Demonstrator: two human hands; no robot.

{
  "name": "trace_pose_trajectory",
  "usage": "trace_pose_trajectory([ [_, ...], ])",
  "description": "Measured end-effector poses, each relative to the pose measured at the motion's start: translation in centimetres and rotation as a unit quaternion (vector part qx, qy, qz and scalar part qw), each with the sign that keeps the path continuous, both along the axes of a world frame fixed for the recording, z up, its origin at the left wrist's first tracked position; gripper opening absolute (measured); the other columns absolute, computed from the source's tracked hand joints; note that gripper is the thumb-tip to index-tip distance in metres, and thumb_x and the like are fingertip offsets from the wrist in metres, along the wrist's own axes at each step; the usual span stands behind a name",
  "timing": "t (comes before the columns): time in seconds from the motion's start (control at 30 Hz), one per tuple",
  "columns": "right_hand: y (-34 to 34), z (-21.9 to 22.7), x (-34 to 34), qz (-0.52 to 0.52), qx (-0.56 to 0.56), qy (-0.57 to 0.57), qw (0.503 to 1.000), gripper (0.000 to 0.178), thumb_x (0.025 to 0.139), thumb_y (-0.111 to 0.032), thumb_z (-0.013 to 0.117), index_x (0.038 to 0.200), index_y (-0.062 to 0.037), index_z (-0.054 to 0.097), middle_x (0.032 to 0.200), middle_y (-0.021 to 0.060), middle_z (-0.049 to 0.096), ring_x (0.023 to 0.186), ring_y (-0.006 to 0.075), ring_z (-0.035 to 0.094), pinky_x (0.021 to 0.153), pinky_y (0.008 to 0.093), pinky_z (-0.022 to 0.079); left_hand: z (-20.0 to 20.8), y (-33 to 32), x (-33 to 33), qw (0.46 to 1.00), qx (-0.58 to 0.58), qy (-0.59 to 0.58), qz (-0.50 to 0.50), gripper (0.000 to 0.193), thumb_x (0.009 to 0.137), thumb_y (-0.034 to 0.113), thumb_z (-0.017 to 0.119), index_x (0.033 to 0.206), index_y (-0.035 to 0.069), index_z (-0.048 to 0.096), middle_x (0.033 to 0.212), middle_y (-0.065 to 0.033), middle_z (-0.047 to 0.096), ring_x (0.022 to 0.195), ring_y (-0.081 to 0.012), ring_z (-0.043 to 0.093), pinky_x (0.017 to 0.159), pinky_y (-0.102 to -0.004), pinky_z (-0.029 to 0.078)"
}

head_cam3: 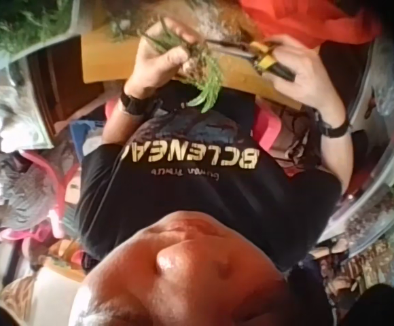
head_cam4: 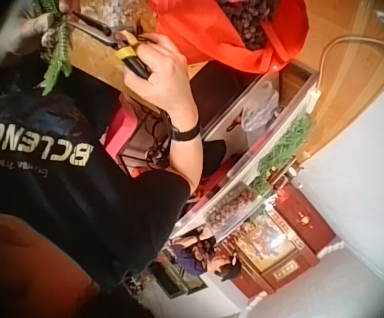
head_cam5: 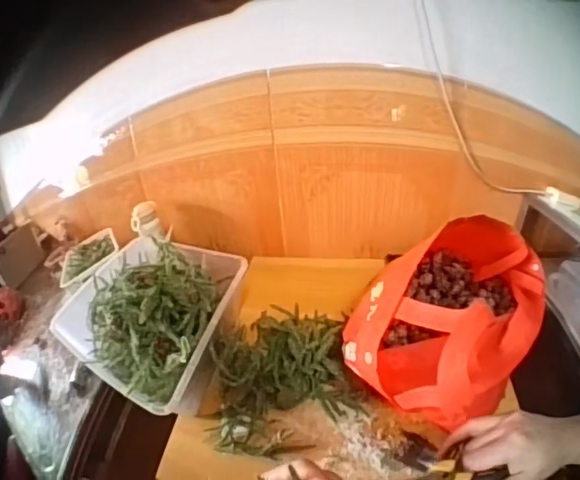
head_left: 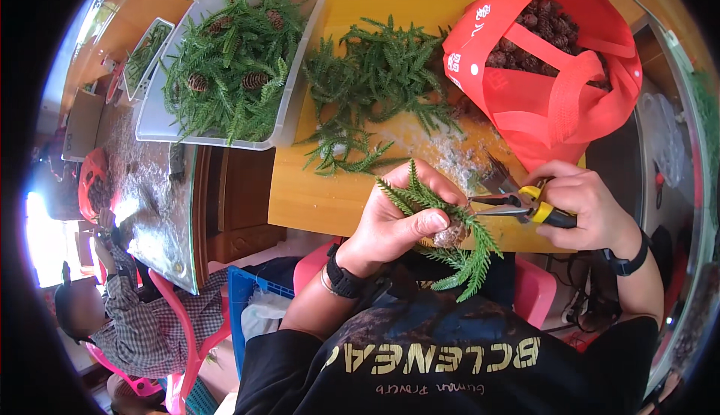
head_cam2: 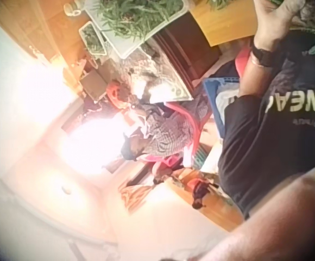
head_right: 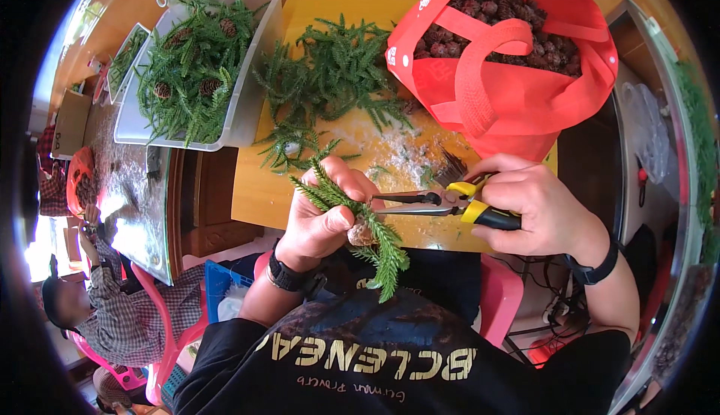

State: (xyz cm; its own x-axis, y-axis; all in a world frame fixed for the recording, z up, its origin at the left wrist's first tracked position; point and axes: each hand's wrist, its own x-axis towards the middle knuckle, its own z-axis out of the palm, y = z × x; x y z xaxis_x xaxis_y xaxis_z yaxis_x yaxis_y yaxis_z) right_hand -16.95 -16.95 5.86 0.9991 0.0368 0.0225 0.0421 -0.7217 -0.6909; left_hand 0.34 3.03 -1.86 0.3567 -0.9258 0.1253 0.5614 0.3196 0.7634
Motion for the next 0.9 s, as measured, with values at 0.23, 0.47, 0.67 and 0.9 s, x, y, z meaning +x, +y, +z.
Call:
trace_pose_trajectory([
  [0.23,0.2,-0.6,1.3,0.043,-0.047,-0.072,0.995,0.019,0.058,-0.006,0.069,0.065,-0.0020,0.052,0.065,0.0086,0.054,0.086,0.0311,0.060,0.065,0.0358,0.049,-0.4,0.2,0.5,0.995,-0.035,0.032,-0.087,0.026,0.080,0.016,0.070,0.094,0.003,0.051,0.094,-0.0105,0.060,0.090,-0.0166,0.057,0.081,-0.0320,0.045],
  [0.47,0.0,-1.0,1.4,0.047,-0.075,-0.099,0.991,0.021,0.051,-0.003,0.066,0.060,-0.0033,0.047,0.060,0.0072,0.051,0.081,0.0290,0.060,0.060,0.0349,0.048,-0.2,0.0,0.6,0.990,-0.062,0.045,-0.118,0.025,0.081,0.015,0.068,0.093,0.003,0.050,0.095,-0.0129,0.059,0.088,-0.0176,0.056,0.080,-0.0318,0.045],
  [0.67,0.1,-0.8,1.2,0.052,-0.106,-0.138,0.983,0.026,0.050,-0.007,0.067,0.056,-0.0045,0.042,0.057,0.0066,0.049,0.074,0.0288,0.060,0.051,0.0337,0.044,-0.4,-0.1,0.5,0.988,-0.063,0.056,-0.131,0.024,0.082,0.014,0.067,0.093,0.004,0.049,0.095,-0.0129,0.059,0.088,-0.0173,0.056,0.079,-0.0312,0.044],
  [0.9,0.1,-0.3,0.6,0.047,-0.102,-0.122,0.986,0.024,0.051,-0.007,0.068,0.056,-0.0041,0.044,0.060,0.0101,0.053,0.064,0.0291,0.059,0.048,0.0332,0.044,-0.2,-0.1,0.7,0.991,-0.040,0.047,-0.116,0.024,0.081,0.012,0.068,0.093,0.003,0.049,0.095,-0.0117,0.060,0.089,-0.0163,0.056,0.080,-0.0309,0.044],
])
